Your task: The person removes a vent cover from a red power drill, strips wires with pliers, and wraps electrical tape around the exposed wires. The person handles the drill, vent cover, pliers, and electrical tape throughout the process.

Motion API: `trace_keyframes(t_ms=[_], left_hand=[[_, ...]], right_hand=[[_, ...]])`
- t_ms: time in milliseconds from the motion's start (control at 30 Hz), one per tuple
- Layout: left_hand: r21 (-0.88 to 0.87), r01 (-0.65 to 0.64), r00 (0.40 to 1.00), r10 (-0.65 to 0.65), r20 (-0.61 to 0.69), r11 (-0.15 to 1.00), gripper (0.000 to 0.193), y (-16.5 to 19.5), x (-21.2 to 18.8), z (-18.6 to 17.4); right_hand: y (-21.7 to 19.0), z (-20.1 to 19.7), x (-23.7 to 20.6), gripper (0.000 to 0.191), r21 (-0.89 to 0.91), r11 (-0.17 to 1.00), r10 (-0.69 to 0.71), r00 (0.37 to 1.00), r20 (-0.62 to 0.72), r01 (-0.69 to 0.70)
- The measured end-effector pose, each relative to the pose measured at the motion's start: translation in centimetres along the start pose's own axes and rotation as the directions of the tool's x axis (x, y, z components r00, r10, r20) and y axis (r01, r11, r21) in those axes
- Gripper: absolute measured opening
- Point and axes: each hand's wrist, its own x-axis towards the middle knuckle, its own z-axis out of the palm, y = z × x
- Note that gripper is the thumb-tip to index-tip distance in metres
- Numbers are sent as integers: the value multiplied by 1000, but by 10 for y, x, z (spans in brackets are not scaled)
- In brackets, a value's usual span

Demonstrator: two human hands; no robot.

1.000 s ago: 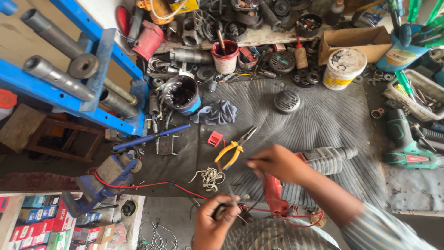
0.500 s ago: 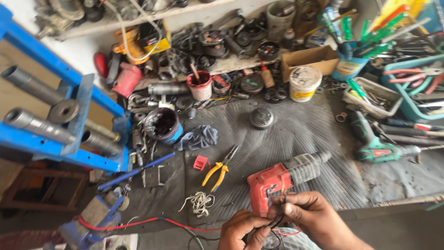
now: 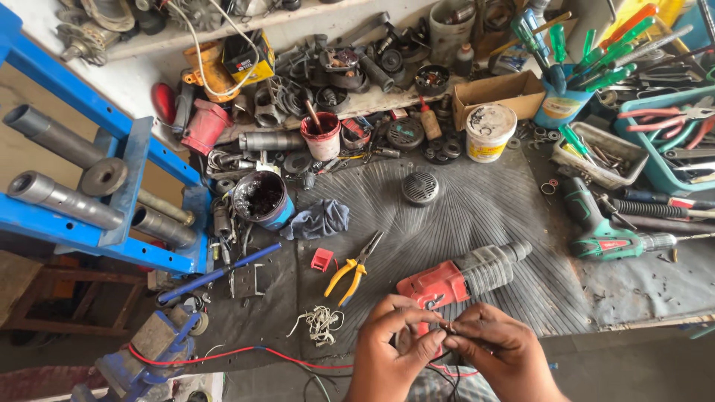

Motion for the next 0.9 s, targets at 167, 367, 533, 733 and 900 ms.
trace_keyframes(t_ms=[167,367,533,733,900], left_hand=[[-79,-5,997,11,71,997,13,-12,5,7],[-351,18,987,39,157,936,12,-20,8,8],[-445,353,931,-262,255,823,16,-19,10,8],[-414,339,929,-231,290,845,22,-20,5,6],[-401,322,939,-234,252,858,24,-24,3,4]], right_hand=[[8,-6,-1,12,7,996,90,996,-21,-89],[14,-6,-3,16,16,1000,15,994,-113,-13],[14,-12,2,23,-11,954,-300,952,-53,300],[12,-11,7,18,-75,968,-242,969,-50,238],[10,-7,6,17,-50,973,-229,970,-79,225]])
